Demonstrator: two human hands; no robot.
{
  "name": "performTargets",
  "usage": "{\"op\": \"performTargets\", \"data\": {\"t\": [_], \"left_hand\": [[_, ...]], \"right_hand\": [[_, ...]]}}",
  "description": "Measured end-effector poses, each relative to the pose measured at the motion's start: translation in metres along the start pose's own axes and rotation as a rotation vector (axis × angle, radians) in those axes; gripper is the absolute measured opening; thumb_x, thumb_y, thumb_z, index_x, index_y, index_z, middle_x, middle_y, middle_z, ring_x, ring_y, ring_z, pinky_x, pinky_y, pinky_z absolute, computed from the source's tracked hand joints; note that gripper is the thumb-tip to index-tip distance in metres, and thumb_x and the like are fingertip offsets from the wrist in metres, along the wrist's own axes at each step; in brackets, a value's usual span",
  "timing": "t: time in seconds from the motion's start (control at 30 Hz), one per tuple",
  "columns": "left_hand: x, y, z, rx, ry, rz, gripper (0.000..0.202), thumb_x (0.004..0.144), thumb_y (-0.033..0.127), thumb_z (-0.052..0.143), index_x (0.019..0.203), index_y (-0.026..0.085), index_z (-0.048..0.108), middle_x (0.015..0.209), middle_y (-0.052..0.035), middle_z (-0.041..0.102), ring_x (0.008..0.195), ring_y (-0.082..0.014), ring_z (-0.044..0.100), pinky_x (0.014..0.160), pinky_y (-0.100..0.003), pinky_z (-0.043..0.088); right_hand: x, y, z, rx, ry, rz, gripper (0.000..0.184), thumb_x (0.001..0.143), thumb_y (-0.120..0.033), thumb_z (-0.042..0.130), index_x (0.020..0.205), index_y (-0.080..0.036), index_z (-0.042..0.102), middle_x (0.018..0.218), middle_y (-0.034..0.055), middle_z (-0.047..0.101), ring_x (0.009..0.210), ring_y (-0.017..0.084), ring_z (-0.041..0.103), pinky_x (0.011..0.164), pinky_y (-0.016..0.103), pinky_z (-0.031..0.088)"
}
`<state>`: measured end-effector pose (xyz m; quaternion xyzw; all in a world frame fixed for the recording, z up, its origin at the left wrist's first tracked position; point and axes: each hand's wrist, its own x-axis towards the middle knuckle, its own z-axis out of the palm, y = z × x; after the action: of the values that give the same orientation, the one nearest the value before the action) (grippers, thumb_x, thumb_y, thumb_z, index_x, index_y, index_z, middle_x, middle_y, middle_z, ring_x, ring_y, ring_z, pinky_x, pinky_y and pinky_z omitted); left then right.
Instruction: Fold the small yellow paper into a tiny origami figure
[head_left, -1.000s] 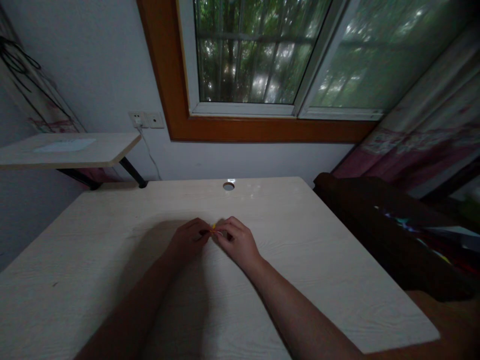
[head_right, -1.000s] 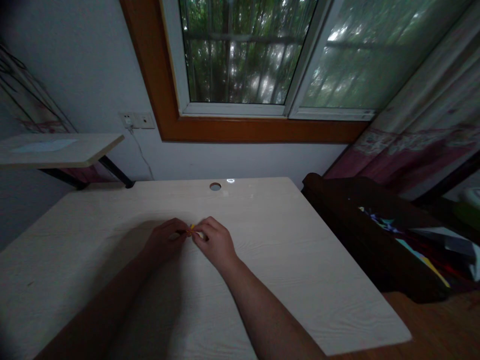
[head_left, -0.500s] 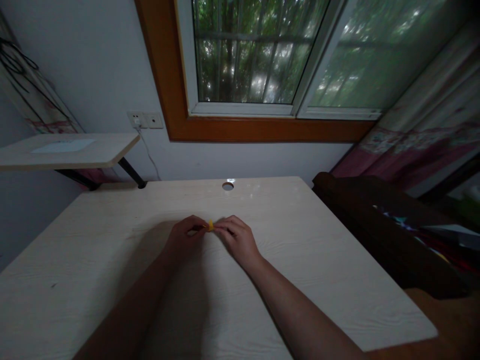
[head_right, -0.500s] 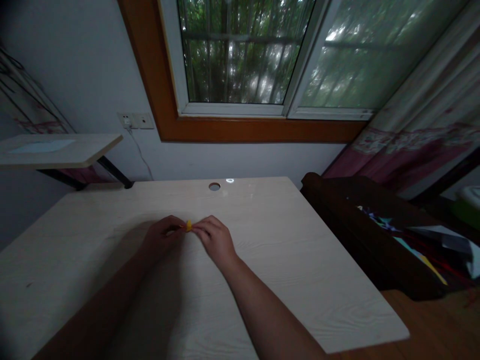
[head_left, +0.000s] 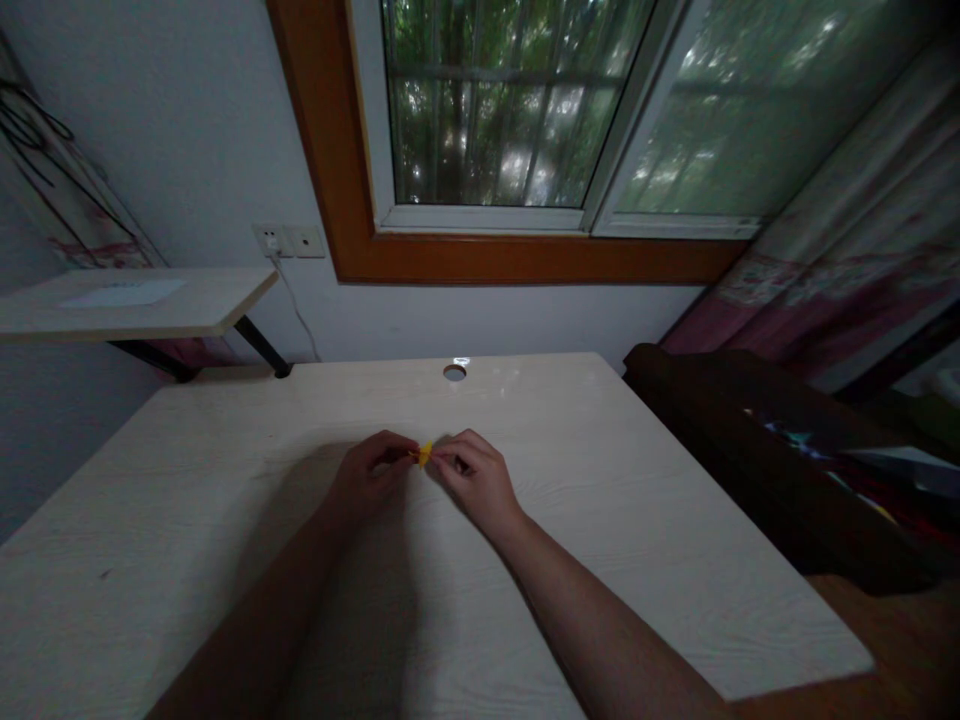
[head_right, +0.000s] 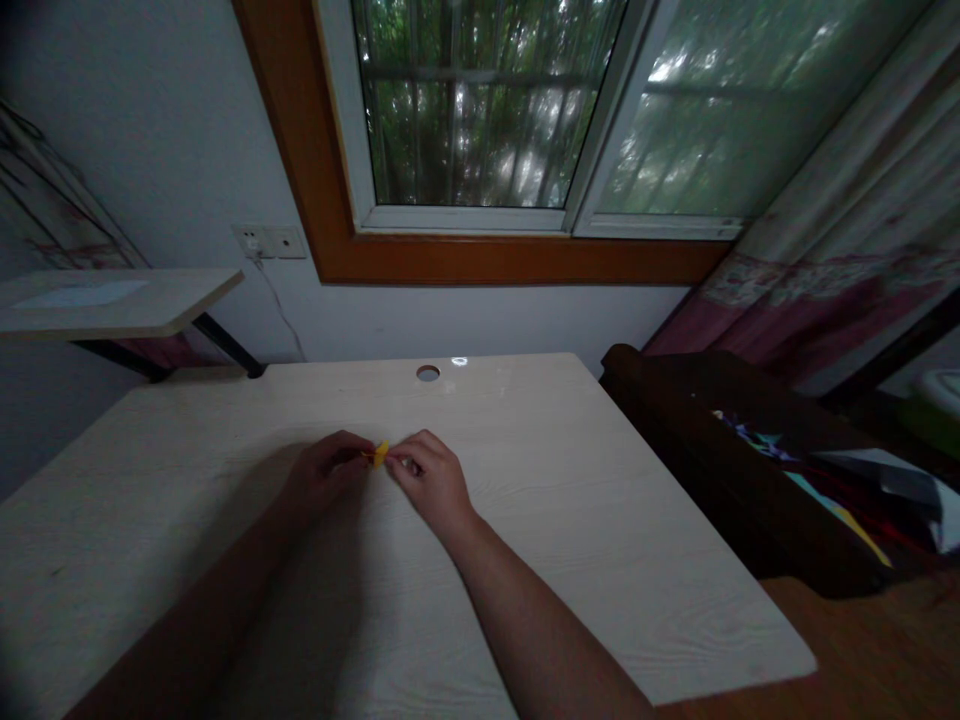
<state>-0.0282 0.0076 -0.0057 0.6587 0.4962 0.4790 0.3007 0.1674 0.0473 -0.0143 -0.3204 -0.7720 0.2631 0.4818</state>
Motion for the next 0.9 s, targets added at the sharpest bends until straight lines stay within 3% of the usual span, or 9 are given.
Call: {"op": "performTargets", "data": {"t": [0.13, 0.4, 0.9], "left_hand": [[0.0008, -0.0050, 0.0005, -0.036, 0.020, -0.005, 0.021, 0.086, 0.030, 0.062, 0.104, 0.018, 0.064, 0.097, -0.0082, 0.073, 0.088, -0.0190, 0.070, 0.081, -0.035, 0.058], [0.0039, -0.0020, 0.0036, 0.056, -0.034, 0.010, 0.017, 0.084, 0.026, 0.064, 0.099, 0.020, 0.068, 0.095, -0.0054, 0.070, 0.081, -0.0155, 0.068, 0.074, -0.028, 0.057], [0.0042, -0.0082, 0.0022, 0.112, -0.038, 0.048, 0.015, 0.084, 0.029, 0.064, 0.095, 0.021, 0.071, 0.090, -0.0039, 0.070, 0.080, -0.0156, 0.067, 0.074, -0.027, 0.056]], "right_hand": [[-0.0001, 0.0000, 0.0000, -0.017, 0.023, -0.004, 0.009, 0.086, -0.022, 0.064, 0.088, -0.022, 0.073, 0.080, 0.0044, 0.065, 0.065, 0.013, 0.057, 0.059, 0.025, 0.046], [-0.0011, -0.0008, -0.0006, -0.009, 0.002, -0.015, 0.010, 0.088, -0.022, 0.062, 0.090, -0.023, 0.072, 0.083, 0.0046, 0.065, 0.068, 0.014, 0.057, 0.063, 0.026, 0.047], [-0.0018, 0.0002, -0.0002, -0.014, -0.032, -0.029, 0.010, 0.087, -0.019, 0.063, 0.091, -0.022, 0.072, 0.084, 0.0040, 0.064, 0.070, 0.014, 0.058, 0.064, 0.026, 0.046]]}}
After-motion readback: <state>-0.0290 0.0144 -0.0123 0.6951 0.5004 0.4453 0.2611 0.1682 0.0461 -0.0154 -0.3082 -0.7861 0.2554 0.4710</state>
